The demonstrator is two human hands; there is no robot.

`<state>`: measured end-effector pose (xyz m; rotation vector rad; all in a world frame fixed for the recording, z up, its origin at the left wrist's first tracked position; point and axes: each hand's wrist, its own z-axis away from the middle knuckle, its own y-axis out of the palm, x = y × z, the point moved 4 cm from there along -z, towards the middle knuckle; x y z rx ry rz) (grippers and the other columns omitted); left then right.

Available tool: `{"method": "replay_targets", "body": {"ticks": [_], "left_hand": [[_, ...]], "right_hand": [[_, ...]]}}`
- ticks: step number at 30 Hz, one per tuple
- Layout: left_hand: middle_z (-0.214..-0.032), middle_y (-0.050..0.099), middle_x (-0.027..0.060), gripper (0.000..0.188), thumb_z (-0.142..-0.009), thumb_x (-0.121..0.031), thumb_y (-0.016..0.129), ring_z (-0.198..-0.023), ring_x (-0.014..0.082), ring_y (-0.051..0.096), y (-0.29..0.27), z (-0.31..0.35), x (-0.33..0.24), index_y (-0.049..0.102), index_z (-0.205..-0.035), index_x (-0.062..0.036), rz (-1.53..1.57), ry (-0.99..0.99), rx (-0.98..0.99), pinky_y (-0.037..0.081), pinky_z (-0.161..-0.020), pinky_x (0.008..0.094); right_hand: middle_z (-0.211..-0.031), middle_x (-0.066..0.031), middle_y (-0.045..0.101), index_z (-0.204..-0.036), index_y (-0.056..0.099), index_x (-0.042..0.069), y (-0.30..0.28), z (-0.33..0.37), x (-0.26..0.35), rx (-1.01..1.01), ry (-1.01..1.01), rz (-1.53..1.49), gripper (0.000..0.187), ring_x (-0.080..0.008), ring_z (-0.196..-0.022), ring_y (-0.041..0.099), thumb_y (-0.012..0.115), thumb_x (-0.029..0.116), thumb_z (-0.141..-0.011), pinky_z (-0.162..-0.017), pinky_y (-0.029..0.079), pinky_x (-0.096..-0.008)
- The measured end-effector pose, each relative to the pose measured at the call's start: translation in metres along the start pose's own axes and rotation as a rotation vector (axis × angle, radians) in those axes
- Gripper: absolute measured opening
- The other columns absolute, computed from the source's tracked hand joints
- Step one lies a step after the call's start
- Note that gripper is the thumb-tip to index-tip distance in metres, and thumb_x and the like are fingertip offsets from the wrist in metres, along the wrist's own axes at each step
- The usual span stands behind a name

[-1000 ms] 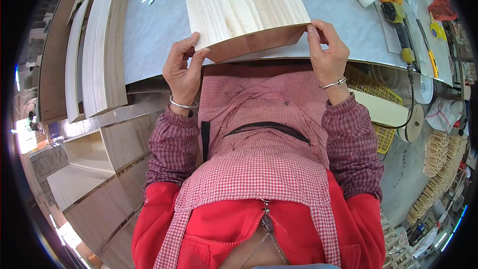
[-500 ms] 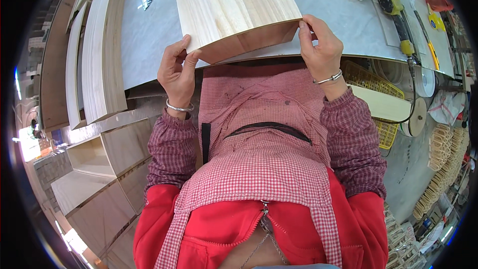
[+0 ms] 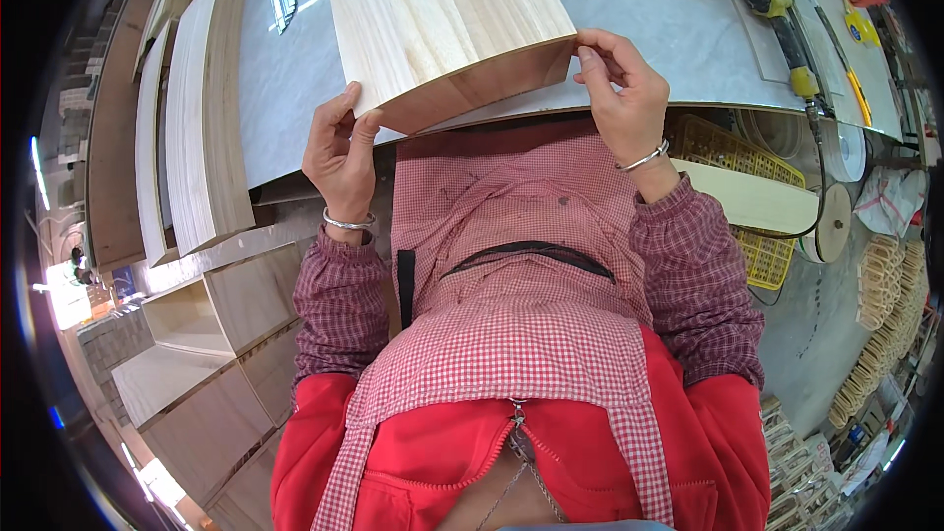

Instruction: Assembling wooden furniture components using a nail gun and glue.

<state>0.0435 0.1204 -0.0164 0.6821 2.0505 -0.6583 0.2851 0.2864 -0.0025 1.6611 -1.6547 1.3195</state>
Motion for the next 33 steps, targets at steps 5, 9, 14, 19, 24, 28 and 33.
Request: {"method": "replay_targets", "body": {"ticks": [5, 9, 14, 19, 24, 28, 33], "left_hand": [[-0.1, 0.065, 0.0062, 0.03, -0.082, -0.002, 0.071, -0.078, 0.0113, 0.056, -0.003, 0.0, 0.0, 0.063, -0.111, -0.0009, 0.021, -0.008, 0.009, 0.048, -0.074, 0.0214], [-0.1, 0.064, 0.0059, 0.03, -0.083, -0.001, 0.07, -0.078, 0.0114, 0.056, -0.006, 0.0, 0.001, 0.062, -0.112, -0.0006, 0.031, -0.018, 0.025, 0.047, -0.074, 0.0215], [-0.1, 0.064, 0.0058, 0.03, -0.083, 0.0, 0.07, -0.078, 0.0117, 0.055, -0.011, 0.0, 0.0, 0.062, -0.111, 0.0001, 0.032, -0.011, 0.021, 0.047, -0.075, 0.0218], [-0.1, 0.064, 0.006, 0.03, -0.082, 0.001, 0.07, -0.079, 0.0121, 0.056, -0.013, 0.0, -0.001, 0.062, -0.111, 0.0007, 0.045, -0.008, 0.022, 0.047, -0.076, 0.0222], [-0.102, 0.063, 0.0066, 0.03, -0.082, 0.001, 0.07, -0.079, 0.0125, 0.056, -0.015, 0.0, 0.0, 0.062, -0.111, 0.0006, 0.057, -0.014, 0.022, 0.047, -0.076, 0.022], [-0.104, 0.063, 0.0075, 0.031, -0.081, -0.001, 0.071, -0.079, 0.013, 0.056, -0.019, -0.001, 0.0, 0.063, -0.111, -0.0011, 0.036, 0.006, 0.025, 0.047, -0.074, 0.022], [-0.107, 0.062, 0.0073, 0.031, -0.078, -0.006, 0.074, -0.082, 0.0144, 0.057, -0.02, -0.012, -0.021, 0.066, -0.108, -0.0054, -0.36, 0.098, 0.097, 0.048, -0.074, 0.0234]], "right_hand": [[-0.086, -0.0032, 0.069, -0.103, 0.068, 0.003, 0.0, -0.002, 0.006, 0.011, -0.003, 0.045, 0.02, -0.0097, -0.064, 0.059, 0.064, 0.002, -0.083, -0.058, 0.048, -0.0196], [-0.084, -0.0012, 0.07, -0.101, 0.069, 0.004, -0.001, -0.011, 0.013, 0.05, 0.008, 0.003, 0.02, -0.0097, -0.066, 0.06, 0.066, 0.003, -0.081, -0.06, 0.048, -0.0201], [-0.088, -0.0012, 0.071, -0.103, 0.07, 0.004, 0.006, -0.022, 0.016, 0.188, -0.099, -0.118, 0.021, -0.0092, -0.073, 0.063, 0.066, 0.0, -0.082, -0.067, 0.05, -0.0187], [-0.095, -0.0023, 0.072, -0.102, 0.071, 0.005, 0.012, -0.024, 0.011, 0.244, -0.106, -0.193, 0.022, -0.01, -0.081, 0.065, 0.064, -0.003, -0.083, -0.076, 0.051, -0.0176], [-0.101, -0.0034, 0.071, -0.102, 0.072, 0.006, 0.013, -0.025, 0.008, 0.27, -0.049, -0.206, 0.022, -0.0108, -0.085, 0.066, 0.062, -0.004, -0.085, -0.082, 0.051, -0.0176], [-0.105, -0.0037, 0.071, -0.106, 0.07, 0.006, 0.015, -0.024, 0.005, 0.303, -0.066, -0.243, 0.021, -0.0108, -0.089, 0.065, 0.061, 0.0, -0.088, -0.087, 0.05, -0.018], [-0.104, -0.0043, 0.071, -0.104, 0.07, 0.005, 0.017, -0.024, 0.003, 0.292, -0.079, -0.248, 0.02, -0.0107, -0.088, 0.065, 0.06, -0.001, -0.088, -0.085, 0.05, -0.0175]]}}
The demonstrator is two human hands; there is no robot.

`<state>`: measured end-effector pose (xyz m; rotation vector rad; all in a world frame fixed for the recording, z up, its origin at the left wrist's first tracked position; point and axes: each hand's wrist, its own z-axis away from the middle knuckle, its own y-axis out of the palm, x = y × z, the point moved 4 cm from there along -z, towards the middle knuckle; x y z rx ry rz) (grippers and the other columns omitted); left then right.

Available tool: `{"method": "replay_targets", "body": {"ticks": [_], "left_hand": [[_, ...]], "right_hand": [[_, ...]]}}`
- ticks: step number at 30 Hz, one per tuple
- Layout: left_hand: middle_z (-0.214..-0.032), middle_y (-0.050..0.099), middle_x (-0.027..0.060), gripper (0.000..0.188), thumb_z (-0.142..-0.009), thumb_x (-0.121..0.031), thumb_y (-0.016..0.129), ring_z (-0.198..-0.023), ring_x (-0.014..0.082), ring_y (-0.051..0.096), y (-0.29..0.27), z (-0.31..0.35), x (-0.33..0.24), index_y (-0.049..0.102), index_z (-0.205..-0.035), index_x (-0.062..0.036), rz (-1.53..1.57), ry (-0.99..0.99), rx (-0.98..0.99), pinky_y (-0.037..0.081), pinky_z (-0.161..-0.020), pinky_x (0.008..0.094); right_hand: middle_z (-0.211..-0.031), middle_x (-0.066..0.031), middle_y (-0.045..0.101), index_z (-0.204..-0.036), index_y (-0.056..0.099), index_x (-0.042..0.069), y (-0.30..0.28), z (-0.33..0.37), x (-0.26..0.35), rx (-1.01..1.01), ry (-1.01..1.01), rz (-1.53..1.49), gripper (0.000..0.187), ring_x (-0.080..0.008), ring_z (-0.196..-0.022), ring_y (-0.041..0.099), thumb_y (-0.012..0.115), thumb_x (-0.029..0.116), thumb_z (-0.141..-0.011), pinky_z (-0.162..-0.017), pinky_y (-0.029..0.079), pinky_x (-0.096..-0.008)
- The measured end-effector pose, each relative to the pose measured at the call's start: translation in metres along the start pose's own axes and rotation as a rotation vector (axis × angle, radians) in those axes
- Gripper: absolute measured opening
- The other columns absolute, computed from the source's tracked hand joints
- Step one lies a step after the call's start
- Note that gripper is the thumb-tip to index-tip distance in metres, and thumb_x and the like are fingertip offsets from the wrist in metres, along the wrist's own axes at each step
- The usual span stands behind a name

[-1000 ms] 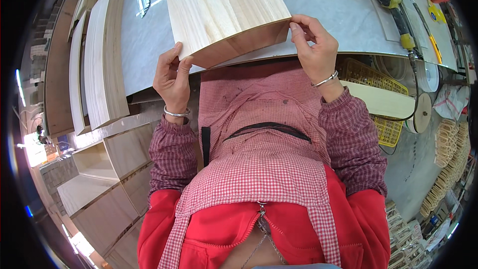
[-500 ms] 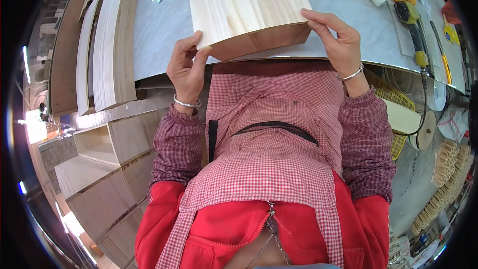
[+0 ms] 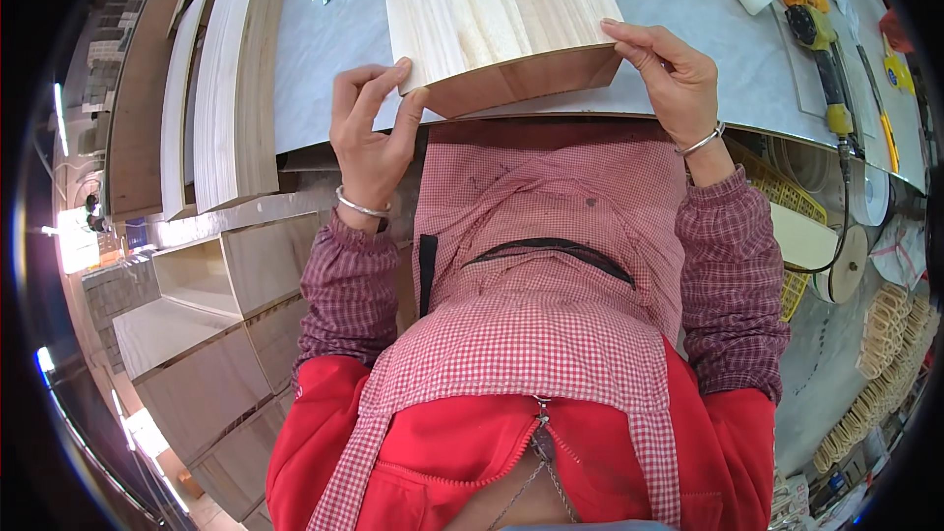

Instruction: Assembling wooden furniture components using a nail gun and glue.

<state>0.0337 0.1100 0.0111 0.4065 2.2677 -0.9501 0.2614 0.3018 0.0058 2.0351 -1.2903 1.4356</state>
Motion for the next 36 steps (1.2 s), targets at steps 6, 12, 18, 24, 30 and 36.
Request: {"method": "replay_targets", "body": {"ticks": [6, 12, 18, 24, 30, 36], "left_hand": [[-0.111, 0.063, 0.0046, 0.032, -0.074, -0.004, 0.074, -0.087, 0.0181, 0.057, 0.028, -0.031, -0.056, 0.07, -0.106, -0.0089, -0.216, 0.425, 0.108, 0.048, -0.076, 0.0272], [-0.105, 0.066, 0.0032, 0.033, -0.073, -0.004, 0.073, -0.085, 0.0168, 0.057, 0.053, -0.033, -0.049, 0.07, -0.105, -0.0089, -0.219, 0.461, 0.141, 0.047, -0.075, 0.0267], [-0.102, 0.067, 0.0032, 0.031, -0.074, -0.002, 0.072, -0.084, 0.0159, 0.057, 0.054, -0.032, -0.047, 0.071, -0.104, -0.008, -0.251, 0.484, 0.127, 0.045, -0.075, 0.0263], [-0.102, 0.067, 0.0033, 0.028, -0.076, -0.002, 0.07, -0.083, 0.0153, 0.058, 0.051, -0.032, -0.047, 0.071, -0.104, -0.0069, -0.279, 0.489, 0.155, 0.045, -0.075, 0.0259], [-0.102, 0.067, 0.0034, 0.028, -0.077, -0.003, 0.07, -0.084, 0.0158, 0.058, 0.046, -0.029, -0.043, 0.07, -0.105, -0.0067, -0.278, 0.486, 0.133, 0.044, -0.075, 0.0263], [-0.102, 0.067, 0.0036, 0.029, -0.077, -0.004, 0.071, -0.087, 0.016, 0.059, 0.037, -0.028, -0.041, 0.07, -0.105, -0.0066, -0.274, 0.459, 0.123, 0.044, -0.076, 0.0264]], "right_hand": [[-0.1, -0.0024, 0.071, -0.1, 0.072, 0.006, 0.0, 0.0, 0.002, -0.028, 0.002, 0.011, 0.024, -0.0107, -0.084, 0.066, 0.061, -0.007, -0.084, -0.081, 0.052, -0.0175], [-0.099, -0.0013, 0.071, -0.101, 0.071, 0.006, 0.002, 0.002, 0.002, -0.038, -0.038, 0.021, 0.025, -0.01, -0.082, 0.064, 0.06, -0.007, -0.084, -0.078, 0.051, -0.0174], [-0.098, -0.0002, 0.071, -0.102, 0.071, 0.007, 0.003, 0.002, 0.005, -0.054, -0.093, 0.089, 0.025, -0.0091, -0.079, 0.063, 0.06, -0.006, -0.084, -0.074, 0.051, -0.0175], [-0.098, -0.0006, 0.07, -0.102, 0.072, 0.007, 0.004, 0.001, 0.004, -0.022, -0.06, 0.071, 0.025, -0.0088, -0.075, 0.061, 0.06, -0.006, -0.084, -0.07, 0.049, -0.0172], [-0.097, -0.0003, 0.07, -0.103, 0.071, 0.007, 0.009, -0.001, 0.007, -0.002, -0.079, 0.029, 0.026, -0.0086, -0.074, 0.06, 0.06, -0.007, -0.083, -0.069, 0.048, -0.0167], [-0.098, -0.0015, 0.07, -0.103, 0.071, 0.006, 0.017, 0.0, 0.012, 0.032, -0.122, 0.072, 0.029, -0.0094, -0.075, 0.061, 0.058, -0.009, -0.082, -0.069, 0.048, -0.0168]]}}
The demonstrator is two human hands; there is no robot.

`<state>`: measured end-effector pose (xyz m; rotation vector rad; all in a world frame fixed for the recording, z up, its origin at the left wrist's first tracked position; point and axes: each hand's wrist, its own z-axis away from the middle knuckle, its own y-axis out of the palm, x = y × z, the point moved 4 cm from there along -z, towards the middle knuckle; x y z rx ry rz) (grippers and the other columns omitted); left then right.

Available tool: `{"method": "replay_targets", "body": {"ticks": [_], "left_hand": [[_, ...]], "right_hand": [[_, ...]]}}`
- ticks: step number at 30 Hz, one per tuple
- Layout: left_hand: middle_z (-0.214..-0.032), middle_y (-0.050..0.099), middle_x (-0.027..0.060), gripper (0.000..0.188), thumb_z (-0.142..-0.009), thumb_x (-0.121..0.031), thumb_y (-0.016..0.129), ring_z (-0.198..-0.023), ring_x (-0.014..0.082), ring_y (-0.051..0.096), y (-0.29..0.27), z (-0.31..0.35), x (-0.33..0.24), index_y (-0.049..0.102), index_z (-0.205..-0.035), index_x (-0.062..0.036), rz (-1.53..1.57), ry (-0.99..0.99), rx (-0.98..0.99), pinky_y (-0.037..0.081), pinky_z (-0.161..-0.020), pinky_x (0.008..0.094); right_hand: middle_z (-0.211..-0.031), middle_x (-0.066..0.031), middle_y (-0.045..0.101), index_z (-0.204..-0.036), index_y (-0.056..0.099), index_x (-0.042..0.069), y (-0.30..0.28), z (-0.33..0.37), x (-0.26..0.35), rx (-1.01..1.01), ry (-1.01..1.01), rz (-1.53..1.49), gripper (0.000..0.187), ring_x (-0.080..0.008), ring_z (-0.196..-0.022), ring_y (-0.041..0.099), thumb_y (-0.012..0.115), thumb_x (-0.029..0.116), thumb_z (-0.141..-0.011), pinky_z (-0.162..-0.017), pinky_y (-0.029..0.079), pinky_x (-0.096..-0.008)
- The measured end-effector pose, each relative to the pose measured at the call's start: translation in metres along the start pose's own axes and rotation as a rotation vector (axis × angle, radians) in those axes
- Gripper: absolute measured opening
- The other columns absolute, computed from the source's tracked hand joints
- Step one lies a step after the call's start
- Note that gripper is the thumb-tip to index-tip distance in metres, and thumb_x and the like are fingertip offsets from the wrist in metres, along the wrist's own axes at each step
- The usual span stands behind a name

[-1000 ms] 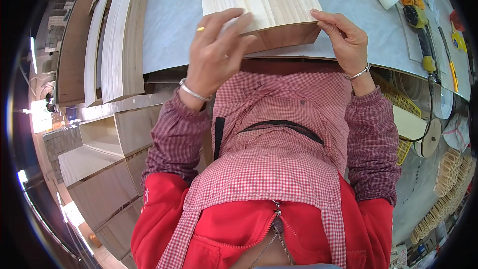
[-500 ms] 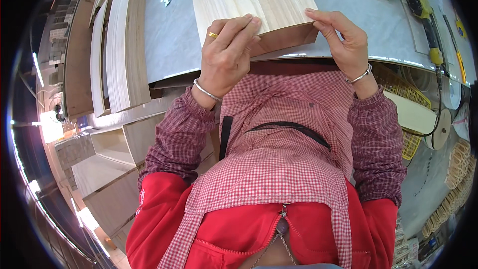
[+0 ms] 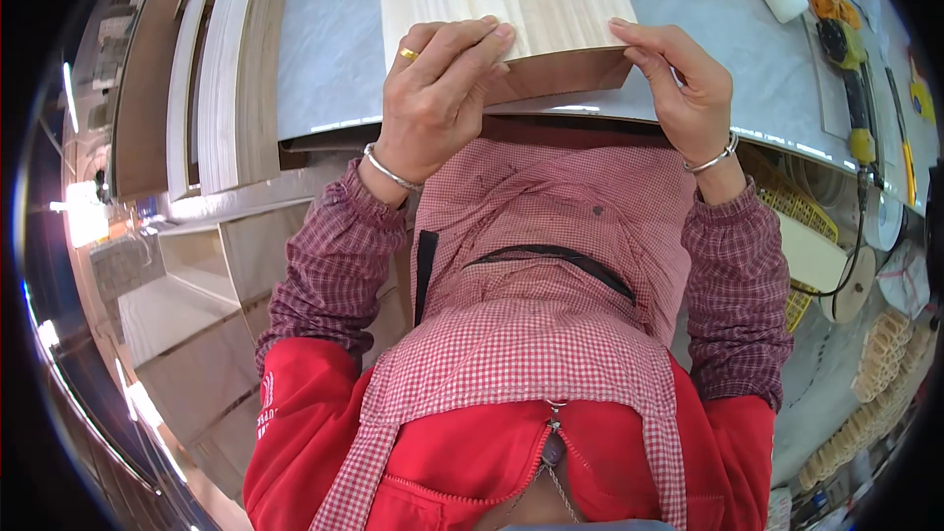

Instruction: Assembling wooden furniture components using a nail gun and glue.

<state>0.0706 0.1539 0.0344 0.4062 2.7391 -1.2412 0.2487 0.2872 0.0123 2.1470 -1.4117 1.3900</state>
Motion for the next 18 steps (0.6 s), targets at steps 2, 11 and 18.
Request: {"method": "replay_targets", "body": {"ticks": [2, 11, 18], "left_hand": [[-0.102, 0.066, 0.0038, 0.029, -0.077, -0.005, 0.071, -0.088, 0.0158, 0.059, -0.005, 0.0, 0.002, 0.07, -0.105, -0.0064, 0.018, 0.016, 0.005, 0.045, -0.075, 0.0267], [-0.105, 0.065, 0.0053, 0.029, -0.082, -0.008, 0.07, -0.088, 0.0131, 0.059, -0.032, 0.058, 0.029, 0.067, -0.111, -0.0041, 0.168, -0.435, -0.251, 0.047, -0.073, 0.0248], [-0.105, 0.065, 0.0078, 0.031, -0.086, -0.011, 0.067, -0.084, 0.0116, 0.058, -0.016, 0.064, 0.03, 0.064, -0.116, -0.0023, 0.433, -0.528, -0.284, 0.048, -0.073, 0.0199]], "right_hand": [[-0.098, -0.0023, 0.07, -0.103, 0.07, 0.005, 0.001, 0.0, 0.005, 0.003, 0.009, 0.039, 0.029, -0.0098, -0.077, 0.061, 0.057, -0.011, -0.082, -0.07, 0.048, -0.0171], [-0.1, -0.0045, 0.07, -0.102, 0.069, 0.001, 0.0, 0.004, 0.002, 0.014, -0.006, 0.1, 0.022, -0.0115, -0.082, 0.062, 0.059, -0.008, -0.085, -0.077, 0.049, -0.0199], [-0.099, -0.004, 0.07, -0.102, 0.069, 0.002, -0.004, 0.006, -0.002, -0.026, 0.022, 0.094, 0.017, -0.0113, -0.084, 0.062, 0.062, -0.002, -0.087, -0.079, 0.049, -0.0208]]}}
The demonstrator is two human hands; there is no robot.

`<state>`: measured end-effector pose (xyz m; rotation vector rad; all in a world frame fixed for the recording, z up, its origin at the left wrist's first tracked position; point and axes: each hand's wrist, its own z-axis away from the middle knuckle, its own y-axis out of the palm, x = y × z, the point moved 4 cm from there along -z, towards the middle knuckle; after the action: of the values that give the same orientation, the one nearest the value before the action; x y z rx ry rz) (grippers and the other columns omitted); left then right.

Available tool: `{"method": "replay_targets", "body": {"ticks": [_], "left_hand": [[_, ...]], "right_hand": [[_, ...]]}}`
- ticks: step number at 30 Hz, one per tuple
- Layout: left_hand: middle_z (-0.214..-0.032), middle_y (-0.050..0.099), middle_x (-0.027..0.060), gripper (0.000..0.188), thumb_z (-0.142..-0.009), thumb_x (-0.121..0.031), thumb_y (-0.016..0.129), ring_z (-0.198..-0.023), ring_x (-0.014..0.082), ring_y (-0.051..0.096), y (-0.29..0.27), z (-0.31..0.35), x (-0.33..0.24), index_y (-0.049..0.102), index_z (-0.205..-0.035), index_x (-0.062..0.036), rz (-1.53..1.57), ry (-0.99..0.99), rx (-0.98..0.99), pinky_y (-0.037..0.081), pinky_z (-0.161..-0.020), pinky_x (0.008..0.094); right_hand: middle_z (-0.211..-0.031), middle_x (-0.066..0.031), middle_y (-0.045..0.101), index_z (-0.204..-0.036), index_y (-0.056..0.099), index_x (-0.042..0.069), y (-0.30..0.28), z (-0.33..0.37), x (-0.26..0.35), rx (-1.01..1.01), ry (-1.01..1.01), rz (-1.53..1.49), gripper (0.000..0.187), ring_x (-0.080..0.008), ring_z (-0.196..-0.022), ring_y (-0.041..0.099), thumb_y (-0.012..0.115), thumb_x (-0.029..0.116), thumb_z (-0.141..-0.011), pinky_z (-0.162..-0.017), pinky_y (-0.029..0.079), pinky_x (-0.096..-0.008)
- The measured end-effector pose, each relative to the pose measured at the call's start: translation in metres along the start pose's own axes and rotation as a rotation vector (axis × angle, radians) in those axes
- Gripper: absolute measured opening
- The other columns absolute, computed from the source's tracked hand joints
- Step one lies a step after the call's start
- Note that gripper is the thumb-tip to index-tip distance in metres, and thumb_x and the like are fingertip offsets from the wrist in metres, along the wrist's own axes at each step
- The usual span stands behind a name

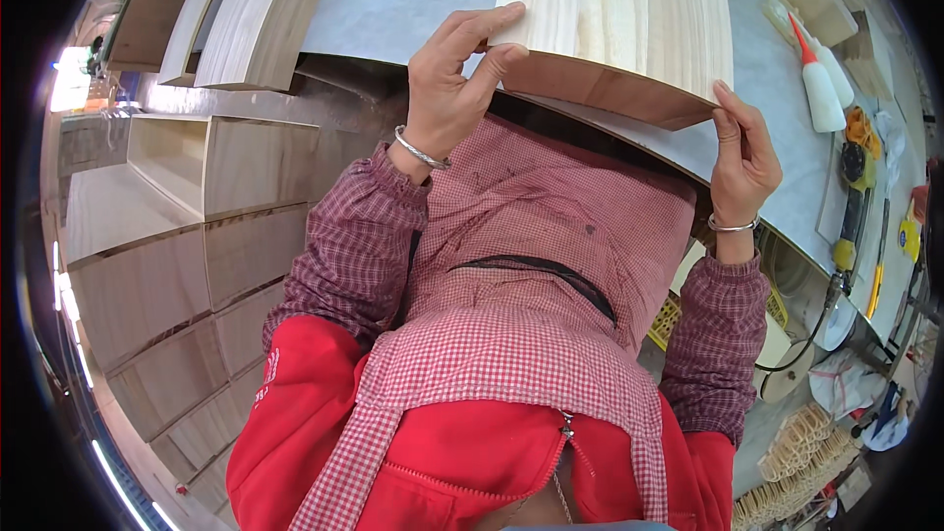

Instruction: Assembling wooden furniture components using a nail gun and glue.

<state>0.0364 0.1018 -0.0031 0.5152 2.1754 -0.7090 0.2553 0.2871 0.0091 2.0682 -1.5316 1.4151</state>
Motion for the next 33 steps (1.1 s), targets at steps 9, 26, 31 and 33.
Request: {"method": "replay_targets", "body": {"ticks": [9, 26, 31, 33], "left_hand": [[-0.106, 0.065, 0.0089, 0.031, -0.086, -0.011, 0.068, -0.076, 0.0108, 0.055, 0.001, -0.004, 0.006, 0.064, -0.115, -0.001, 0.006, 0.1, -0.02, 0.047, -0.068, 0.0199], [-0.106, 0.066, 0.0035, 0.026, -0.076, -0.005, 0.072, -0.087, 0.0135, 0.059, 0.023, -0.024, -0.047, 0.072, -0.102, -0.0108, -0.441, 0.486, 0.095, 0.05, -0.071, 0.0201], [-0.103, 0.066, 0.0, 0.032, -0.073, -0.001, 0.072, -0.086, 0.0137, 0.059, 0.04, -0.025, -0.03, 0.072, -0.102, -0.0119, -0.416, 0.618, 0.122, 0.05, -0.072, 0.0209], [-0.103, 0.067, -0.0003, 0.032, -0.072, 0.0, 0.072, -0.086, 0.0141, 0.059, 0.042, -0.024, -0.031, 0.072, -0.102, -0.0118, -0.425, 0.612, 0.112, 0.051, -0.073, 0.0215]], "right_hand": [[-0.098, -0.004, 0.07, -0.102, 0.069, 0.002, 0.001, -0.001, 0.003, -0.018, -0.009, 0.041, 0.017, -0.011, -0.084, 0.062, 0.062, -0.001, -0.088, -0.08, 0.049, -0.0207], [-0.098, -0.0038, 0.071, -0.102, 0.07, 0.003, 0.003, -0.002, 0.002, -0.022, -0.007, 0.064, 0.017, -0.0101, -0.082, 0.062, 0.062, -0.001, -0.087, -0.077, 0.048, -0.0191], [-0.099, -0.0037, 0.071, -0.103, 0.069, 0.003, 0.004, -0.002, 0.001, 0.002, -0.022, 0.045, 0.018, -0.0094, -0.08, 0.061, 0.062, -0.002, -0.087, -0.074, 0.047, -0.0182], [-0.1, -0.0037, 0.07, -0.104, 0.069, 0.002, 0.003, -0.002, 0.0, 0.003, -0.025, 0.03, 0.019, -0.0092, -0.079, 0.061, 0.062, -0.002, -0.087, -0.073, 0.047, -0.0179]]}}
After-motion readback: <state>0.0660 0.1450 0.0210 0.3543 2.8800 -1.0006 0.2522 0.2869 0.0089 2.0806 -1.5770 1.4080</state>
